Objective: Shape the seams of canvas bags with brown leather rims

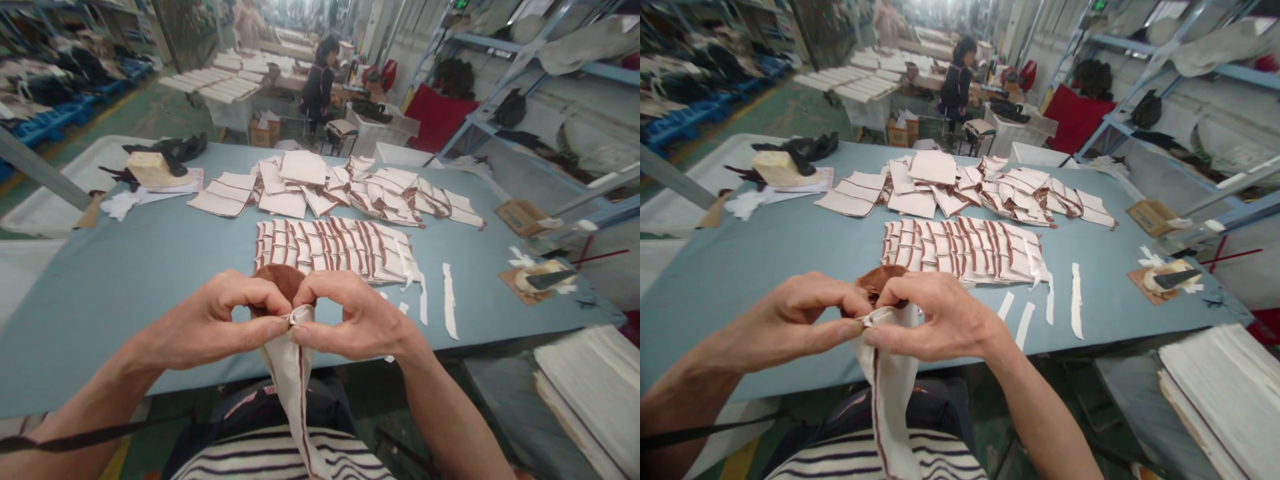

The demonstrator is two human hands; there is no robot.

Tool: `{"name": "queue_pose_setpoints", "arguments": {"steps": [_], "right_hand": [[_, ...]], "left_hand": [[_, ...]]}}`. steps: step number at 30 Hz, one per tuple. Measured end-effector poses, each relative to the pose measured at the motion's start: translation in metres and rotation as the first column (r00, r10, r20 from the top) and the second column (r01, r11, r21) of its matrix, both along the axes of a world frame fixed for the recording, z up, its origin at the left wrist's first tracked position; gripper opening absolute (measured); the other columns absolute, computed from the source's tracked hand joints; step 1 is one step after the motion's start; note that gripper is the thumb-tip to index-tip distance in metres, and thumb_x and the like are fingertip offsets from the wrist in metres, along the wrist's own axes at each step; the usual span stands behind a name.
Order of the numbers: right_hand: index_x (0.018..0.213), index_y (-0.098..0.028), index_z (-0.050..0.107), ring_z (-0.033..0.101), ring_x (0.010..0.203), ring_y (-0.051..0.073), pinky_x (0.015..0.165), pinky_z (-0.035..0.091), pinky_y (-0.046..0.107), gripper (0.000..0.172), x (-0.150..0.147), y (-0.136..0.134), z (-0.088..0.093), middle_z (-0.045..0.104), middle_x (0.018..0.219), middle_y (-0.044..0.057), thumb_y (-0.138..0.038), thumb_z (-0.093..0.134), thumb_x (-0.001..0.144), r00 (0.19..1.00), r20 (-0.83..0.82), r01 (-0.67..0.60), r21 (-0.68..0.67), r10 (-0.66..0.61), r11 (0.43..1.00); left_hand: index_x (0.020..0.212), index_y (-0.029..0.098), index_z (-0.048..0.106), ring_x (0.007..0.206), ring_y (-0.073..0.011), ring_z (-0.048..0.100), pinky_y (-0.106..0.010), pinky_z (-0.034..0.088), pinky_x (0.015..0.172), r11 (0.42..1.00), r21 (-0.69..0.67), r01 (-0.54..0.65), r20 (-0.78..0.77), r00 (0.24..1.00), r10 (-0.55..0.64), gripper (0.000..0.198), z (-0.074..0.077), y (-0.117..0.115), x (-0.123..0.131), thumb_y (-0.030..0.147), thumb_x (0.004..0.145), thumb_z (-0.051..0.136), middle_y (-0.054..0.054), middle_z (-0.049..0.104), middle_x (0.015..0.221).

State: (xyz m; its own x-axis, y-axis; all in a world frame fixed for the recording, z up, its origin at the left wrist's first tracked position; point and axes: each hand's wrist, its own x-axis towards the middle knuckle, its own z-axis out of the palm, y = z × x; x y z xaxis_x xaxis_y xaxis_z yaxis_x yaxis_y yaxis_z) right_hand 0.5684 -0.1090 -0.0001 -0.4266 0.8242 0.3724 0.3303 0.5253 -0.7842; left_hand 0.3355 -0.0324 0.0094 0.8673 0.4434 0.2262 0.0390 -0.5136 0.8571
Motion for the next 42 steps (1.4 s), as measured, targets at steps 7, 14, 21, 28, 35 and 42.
{"name": "queue_pose_setpoints", "arguments": {"steps": [7, 14, 21, 28, 35, 42], "right_hand": [[0.081, -0.021, 0.064, 0.064, 0.071, 0.015, 0.068, 0.045, 0.028, 0.015, -0.006, -0.008, 0.011, 0.071, 0.076, 0.0, -0.022, 0.062, 0.095, 0.975, 0.17, 0.121, 0.118, -0.14, 0.986], [0.077, -0.02, 0.066, 0.063, 0.071, 0.019, 0.064, 0.038, 0.032, 0.015, -0.009, -0.012, 0.024, 0.074, 0.074, 0.004, -0.016, 0.056, 0.088, 0.883, 0.377, 0.188, 0.265, -0.28, 0.946], [0.069, -0.021, 0.06, 0.052, 0.061, 0.012, 0.058, 0.035, 0.026, 0.014, -0.021, -0.005, -0.003, 0.059, 0.064, -0.003, -0.02, 0.06, 0.083, 0.948, 0.063, 0.318, -0.247, -0.313, 0.915], [0.073, -0.02, 0.061, 0.048, 0.062, 0.012, 0.057, 0.039, 0.023, 0.02, -0.013, 0.002, -0.024, 0.058, 0.067, -0.003, -0.029, 0.067, 0.09, 0.968, -0.218, 0.014, -0.438, -0.121, 0.899], [0.081, -0.019, 0.066, 0.052, 0.064, 0.011, 0.058, 0.038, 0.024, 0.013, -0.008, 0.011, -0.013, 0.062, 0.07, -0.004, -0.022, 0.064, 0.093, 0.987, -0.003, 0.155, -0.28, -0.163, 0.947], [0.101, -0.02, 0.068, 0.07, 0.098, 0.019, 0.083, 0.052, 0.03, 0.013, -0.02, 0.009, -0.014, 0.077, 0.106, 0.005, -0.031, 0.067, 0.094, 0.912, -0.104, 0.375, -0.175, -0.396, 0.91]], "left_hand": [[0.077, 0.018, 0.077, 0.055, -0.0088, 0.059, -0.016, 0.042, 0.053, 0.998, 0.003, -0.07, -0.039, 0.997, 0.07, 0.021, 0.006, -0.007, 0.004, 0.021, 0.096, 0.066, 0.005, 0.07, 0.063], [0.071, 0.018, 0.074, 0.055, -0.0095, 0.06, -0.016, 0.043, 0.052, 0.972, 0.009, -0.234, -0.114, 0.966, 0.233, 0.026, 0.013, -0.024, 0.01, 0.025, 0.093, 0.063, 0.004, 0.068, 0.062], [0.065, 0.017, 0.068, 0.056, -0.0117, 0.052, -0.019, 0.04, 0.051, 0.9, -0.204, -0.385, -0.065, 0.923, 0.38, 0.028, -0.009, -0.029, 0.019, 0.034, 0.085, 0.062, 0.002, 0.06, 0.058], [0.072, 0.015, 0.068, 0.059, -0.0116, 0.052, -0.019, 0.04, 0.053, 0.859, -0.476, -0.189, -0.069, 0.982, 0.178, 0.029, -0.026, -0.017, 0.01, 0.04, 0.087, 0.068, 0.0, 0.062, 0.067], [0.068, 0.018, 0.055, 0.06, -0.0108, 0.037, -0.019, 0.03, 0.05, 0.937, -0.328, -0.118, -0.233, 0.972, 0.04, 0.049, -0.017, 0.004, 0.005, 0.055, 0.1, 0.064, 0.004, 0.042, 0.065], [0.071, 0.016, 0.064, 0.06, -0.011, 0.045, -0.02, 0.035, 0.053, 0.954, -0.16, -0.255, -0.164, 0.959, 0.229, 0.042, -0.015, 0.003, 0.004, 0.045, 0.101, 0.059, 0.004, 0.051, 0.065]]}}
